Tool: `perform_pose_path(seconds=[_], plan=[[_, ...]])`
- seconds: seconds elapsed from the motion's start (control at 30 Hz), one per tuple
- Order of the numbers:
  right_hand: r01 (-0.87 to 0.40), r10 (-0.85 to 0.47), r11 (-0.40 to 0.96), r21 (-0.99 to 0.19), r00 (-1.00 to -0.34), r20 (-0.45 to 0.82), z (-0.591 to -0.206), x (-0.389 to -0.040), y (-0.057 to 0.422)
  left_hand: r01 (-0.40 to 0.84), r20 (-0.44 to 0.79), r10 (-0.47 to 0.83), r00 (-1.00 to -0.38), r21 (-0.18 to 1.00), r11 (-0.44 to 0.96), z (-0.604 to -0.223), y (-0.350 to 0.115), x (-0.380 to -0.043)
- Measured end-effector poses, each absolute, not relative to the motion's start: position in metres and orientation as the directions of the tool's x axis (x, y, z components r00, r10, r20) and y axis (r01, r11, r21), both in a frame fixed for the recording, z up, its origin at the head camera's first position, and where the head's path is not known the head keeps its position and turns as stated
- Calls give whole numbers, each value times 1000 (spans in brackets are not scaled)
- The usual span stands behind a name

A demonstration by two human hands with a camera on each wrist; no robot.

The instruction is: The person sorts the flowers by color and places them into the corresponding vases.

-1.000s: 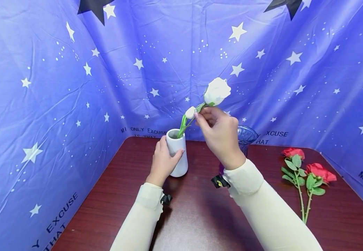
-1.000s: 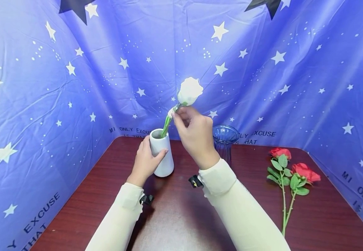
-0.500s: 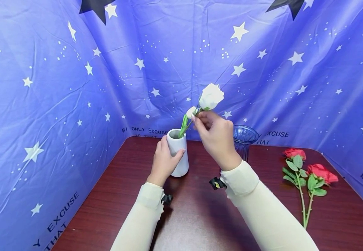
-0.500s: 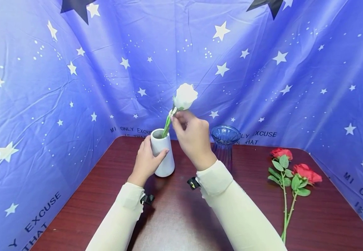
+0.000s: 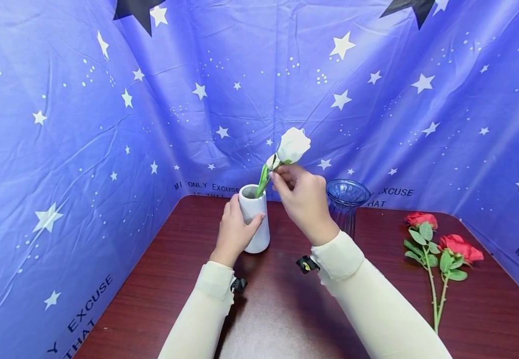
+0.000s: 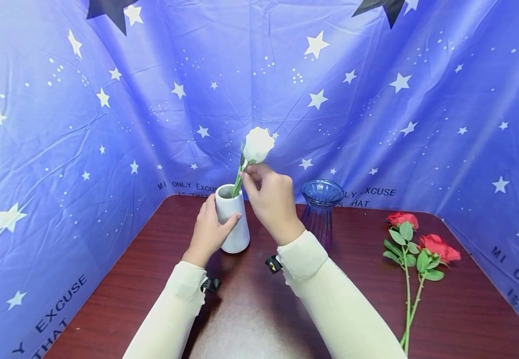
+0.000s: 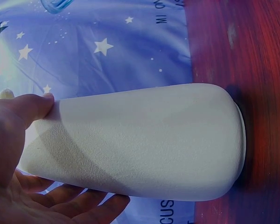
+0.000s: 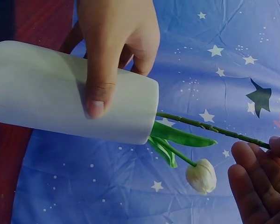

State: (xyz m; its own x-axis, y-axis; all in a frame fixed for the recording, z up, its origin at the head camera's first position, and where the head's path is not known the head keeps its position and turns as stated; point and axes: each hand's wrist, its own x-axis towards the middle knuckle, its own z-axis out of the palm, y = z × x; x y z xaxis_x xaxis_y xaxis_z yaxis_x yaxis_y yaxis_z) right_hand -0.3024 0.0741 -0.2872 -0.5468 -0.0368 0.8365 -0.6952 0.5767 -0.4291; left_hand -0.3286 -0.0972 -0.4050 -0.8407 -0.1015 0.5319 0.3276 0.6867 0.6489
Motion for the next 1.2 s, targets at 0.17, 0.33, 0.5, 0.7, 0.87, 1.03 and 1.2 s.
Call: perform_pose_path(seconds=[0.17,0.33,0.5,0.7,0.87,1.03,1.2], plan=[[-677,-48,596,-431,-566,823,-292,-303,72,317,519,-102,-849,653,688,-405,-97,-329],[-661,-67,620,-423,-581,811,-298,-306,72,314,518,-102,-849,653,689,-407,-97,-330],[-655,-79,626,-423,-593,801,-304,-309,70,324,532,-104,-840,645,692,-407,-97,-331],[-646,-98,640,-416,-606,790,-312,-312,67,319,530,-103,-842,643,697,-407,-97,-330],[-637,-116,655,-407,-617,778,-318,-315,65,315,527,-100,-844,637,703,-408,-98,-330],[-636,-117,652,-412,-622,774,-319,-316,63,320,532,-102,-840,639,699,-407,-97,-330],[-639,-117,651,-409,-617,778,-318,-318,62,321,531,-101,-841,641,697,-407,-97,-330]])
